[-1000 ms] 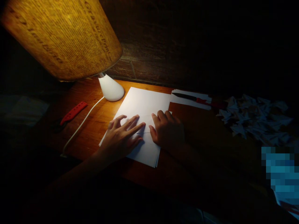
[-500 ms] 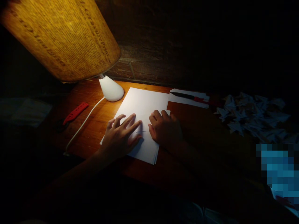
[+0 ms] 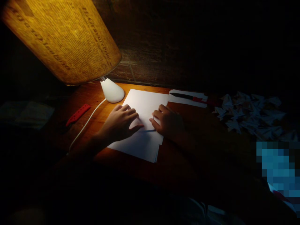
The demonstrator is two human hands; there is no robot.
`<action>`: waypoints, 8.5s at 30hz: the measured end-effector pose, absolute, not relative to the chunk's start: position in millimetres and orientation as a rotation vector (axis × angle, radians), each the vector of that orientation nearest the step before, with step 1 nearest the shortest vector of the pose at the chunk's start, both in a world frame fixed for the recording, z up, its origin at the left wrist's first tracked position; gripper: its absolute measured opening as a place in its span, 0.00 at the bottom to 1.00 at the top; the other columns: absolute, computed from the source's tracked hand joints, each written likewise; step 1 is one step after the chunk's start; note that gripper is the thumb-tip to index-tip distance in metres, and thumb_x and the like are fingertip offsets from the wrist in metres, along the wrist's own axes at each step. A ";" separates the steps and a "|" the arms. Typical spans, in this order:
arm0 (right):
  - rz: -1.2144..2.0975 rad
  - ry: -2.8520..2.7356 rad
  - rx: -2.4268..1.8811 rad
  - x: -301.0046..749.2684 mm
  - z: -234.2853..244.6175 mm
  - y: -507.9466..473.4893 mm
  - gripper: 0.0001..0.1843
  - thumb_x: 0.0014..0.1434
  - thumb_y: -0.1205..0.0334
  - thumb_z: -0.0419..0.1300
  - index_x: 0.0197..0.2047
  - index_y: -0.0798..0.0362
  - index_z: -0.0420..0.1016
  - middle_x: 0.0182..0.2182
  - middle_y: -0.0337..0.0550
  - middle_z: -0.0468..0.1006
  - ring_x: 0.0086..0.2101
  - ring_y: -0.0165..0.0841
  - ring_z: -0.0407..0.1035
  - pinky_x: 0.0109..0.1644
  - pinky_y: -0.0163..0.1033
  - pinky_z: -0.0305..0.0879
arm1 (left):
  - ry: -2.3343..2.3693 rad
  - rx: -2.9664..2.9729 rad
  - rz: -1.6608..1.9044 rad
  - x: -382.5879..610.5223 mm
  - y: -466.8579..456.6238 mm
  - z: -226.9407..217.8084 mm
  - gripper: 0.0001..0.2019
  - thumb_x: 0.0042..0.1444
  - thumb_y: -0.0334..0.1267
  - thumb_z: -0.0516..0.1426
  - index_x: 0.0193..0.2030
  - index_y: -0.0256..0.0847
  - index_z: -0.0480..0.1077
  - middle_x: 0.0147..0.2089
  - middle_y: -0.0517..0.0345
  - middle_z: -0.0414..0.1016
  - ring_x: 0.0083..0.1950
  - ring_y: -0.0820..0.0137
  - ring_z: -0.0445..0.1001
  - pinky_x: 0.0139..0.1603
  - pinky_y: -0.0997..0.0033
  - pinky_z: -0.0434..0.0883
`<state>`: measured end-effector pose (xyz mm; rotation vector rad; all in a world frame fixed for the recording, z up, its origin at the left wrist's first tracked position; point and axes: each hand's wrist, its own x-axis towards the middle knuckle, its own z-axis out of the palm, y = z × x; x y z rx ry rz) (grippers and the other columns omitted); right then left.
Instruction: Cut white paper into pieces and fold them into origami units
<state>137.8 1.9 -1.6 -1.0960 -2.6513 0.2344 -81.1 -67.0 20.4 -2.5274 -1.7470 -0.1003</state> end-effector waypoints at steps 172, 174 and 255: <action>1.091 -1.709 -0.943 137.9 -40.9 36.8 0.18 0.55 0.58 0.67 0.47 0.46 0.67 0.35 0.37 0.75 0.33 0.34 0.69 0.39 0.44 0.68 | -1.369 -2.669 -1.123 -97.8 -30.5 -19.6 0.16 0.65 0.40 0.65 0.58 0.44 0.74 0.53 0.46 0.75 0.52 0.58 0.74 0.52 0.54 0.73; 1.111 -1.633 -0.908 138.1 -39.9 37.3 0.17 0.56 0.56 0.68 0.46 0.46 0.69 0.35 0.37 0.75 0.34 0.34 0.70 0.40 0.44 0.68 | -1.438 -2.568 -1.368 -99.4 -27.5 -24.6 0.19 0.64 0.40 0.65 0.60 0.41 0.69 0.51 0.47 0.74 0.49 0.61 0.74 0.49 0.58 0.75; 0.583 -2.549 -0.584 141.7 -24.0 23.8 0.04 0.60 0.61 0.66 0.39 0.48 0.76 0.38 0.45 0.77 0.41 0.42 0.65 0.45 0.47 0.58 | -1.274 -3.195 -0.532 -95.1 -52.0 1.1 0.12 0.59 0.37 0.66 0.49 0.41 0.74 0.51 0.47 0.76 0.48 0.58 0.74 0.48 0.57 0.73</action>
